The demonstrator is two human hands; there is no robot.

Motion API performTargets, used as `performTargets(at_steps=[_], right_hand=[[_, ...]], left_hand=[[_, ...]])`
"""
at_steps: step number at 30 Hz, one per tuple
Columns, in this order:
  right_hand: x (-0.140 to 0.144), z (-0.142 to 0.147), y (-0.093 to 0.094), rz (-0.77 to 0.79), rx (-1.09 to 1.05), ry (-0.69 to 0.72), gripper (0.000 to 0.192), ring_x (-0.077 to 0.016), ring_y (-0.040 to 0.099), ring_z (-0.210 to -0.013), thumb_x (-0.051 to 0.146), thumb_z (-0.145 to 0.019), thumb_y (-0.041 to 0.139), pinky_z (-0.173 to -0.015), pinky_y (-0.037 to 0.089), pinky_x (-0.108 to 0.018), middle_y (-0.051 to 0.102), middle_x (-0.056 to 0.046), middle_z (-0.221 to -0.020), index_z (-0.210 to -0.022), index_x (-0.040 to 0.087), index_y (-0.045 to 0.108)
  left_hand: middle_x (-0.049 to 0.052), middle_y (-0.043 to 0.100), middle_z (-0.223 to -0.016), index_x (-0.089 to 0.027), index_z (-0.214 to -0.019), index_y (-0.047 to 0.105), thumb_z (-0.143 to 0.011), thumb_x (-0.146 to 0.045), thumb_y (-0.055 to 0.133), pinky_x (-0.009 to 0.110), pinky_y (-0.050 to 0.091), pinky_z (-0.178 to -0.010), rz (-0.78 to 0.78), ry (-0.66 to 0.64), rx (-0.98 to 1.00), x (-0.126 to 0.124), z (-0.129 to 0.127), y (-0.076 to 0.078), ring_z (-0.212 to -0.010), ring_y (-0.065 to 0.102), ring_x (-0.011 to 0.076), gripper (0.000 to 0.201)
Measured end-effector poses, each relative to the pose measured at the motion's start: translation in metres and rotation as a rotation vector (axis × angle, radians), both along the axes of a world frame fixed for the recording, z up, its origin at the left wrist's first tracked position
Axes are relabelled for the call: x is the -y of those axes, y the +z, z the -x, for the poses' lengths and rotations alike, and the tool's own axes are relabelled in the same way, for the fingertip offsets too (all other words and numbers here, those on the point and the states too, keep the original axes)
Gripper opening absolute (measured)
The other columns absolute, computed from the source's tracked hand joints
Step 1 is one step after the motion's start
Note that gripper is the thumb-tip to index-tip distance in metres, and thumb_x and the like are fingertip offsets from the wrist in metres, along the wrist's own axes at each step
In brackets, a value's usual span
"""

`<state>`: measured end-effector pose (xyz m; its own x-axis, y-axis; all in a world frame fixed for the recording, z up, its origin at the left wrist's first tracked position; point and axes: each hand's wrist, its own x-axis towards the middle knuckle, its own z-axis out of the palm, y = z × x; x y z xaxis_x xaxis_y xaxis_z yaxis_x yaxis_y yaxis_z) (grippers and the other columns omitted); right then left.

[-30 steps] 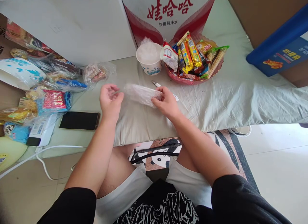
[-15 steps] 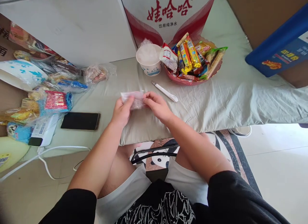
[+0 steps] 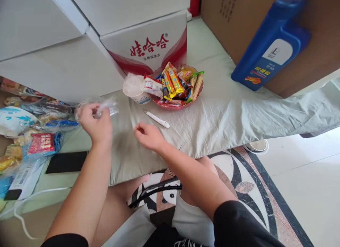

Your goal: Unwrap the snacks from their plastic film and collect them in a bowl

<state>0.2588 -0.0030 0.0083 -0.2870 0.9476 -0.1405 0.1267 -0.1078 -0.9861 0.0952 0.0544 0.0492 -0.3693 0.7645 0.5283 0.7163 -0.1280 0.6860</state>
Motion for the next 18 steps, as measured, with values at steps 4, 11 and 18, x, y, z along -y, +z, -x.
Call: performTargets(at_steps=[4, 11, 18], right_hand=[[-0.006, 0.004, 0.01, 0.132, -0.04, 0.055, 0.009, -0.0139, 0.061, -0.076, 0.022, -0.087, 0.053, -0.073, 0.047, -0.025, 0.067, 0.002, -0.078, -0.081, 0.022, 0.059], [-0.01, -0.004, 0.021, 0.079, 0.038, 0.102, 0.005, -0.0162, 0.063, -0.085, 0.025, -0.086, 0.055, -0.073, 0.045, -0.025, 0.07, 0.002, -0.088, -0.084, 0.024, 0.06], [-0.006, -0.013, 0.021, 0.049, 0.087, 0.144, 0.011, -0.0172, 0.064, -0.088, 0.029, -0.09, 0.051, -0.074, 0.044, -0.027, 0.073, 0.001, -0.092, -0.087, 0.025, 0.06]], left_hand=[[-0.002, 0.048, -0.076, -0.022, -0.086, 0.05, -0.081, -0.017, 0.065, 0.033, 0.044, -0.085, 0.068, -0.089, -0.026, -0.058, -0.05, 0.048, -0.078, 0.05, 0.0174, 0.016], [-0.004, 0.05, -0.081, -0.011, -0.087, 0.06, -0.077, -0.008, 0.065, 0.027, 0.044, -0.095, 0.42, -0.222, -0.576, -0.128, -0.099, 0.074, -0.08, 0.047, 0.0093, 0.012], [-0.005, 0.055, -0.071, -0.011, -0.086, 0.071, -0.071, -0.003, 0.067, 0.028, 0.044, -0.094, 0.648, -0.434, -0.715, -0.141, -0.078, 0.065, -0.073, 0.046, 0.0096, 0.017]])
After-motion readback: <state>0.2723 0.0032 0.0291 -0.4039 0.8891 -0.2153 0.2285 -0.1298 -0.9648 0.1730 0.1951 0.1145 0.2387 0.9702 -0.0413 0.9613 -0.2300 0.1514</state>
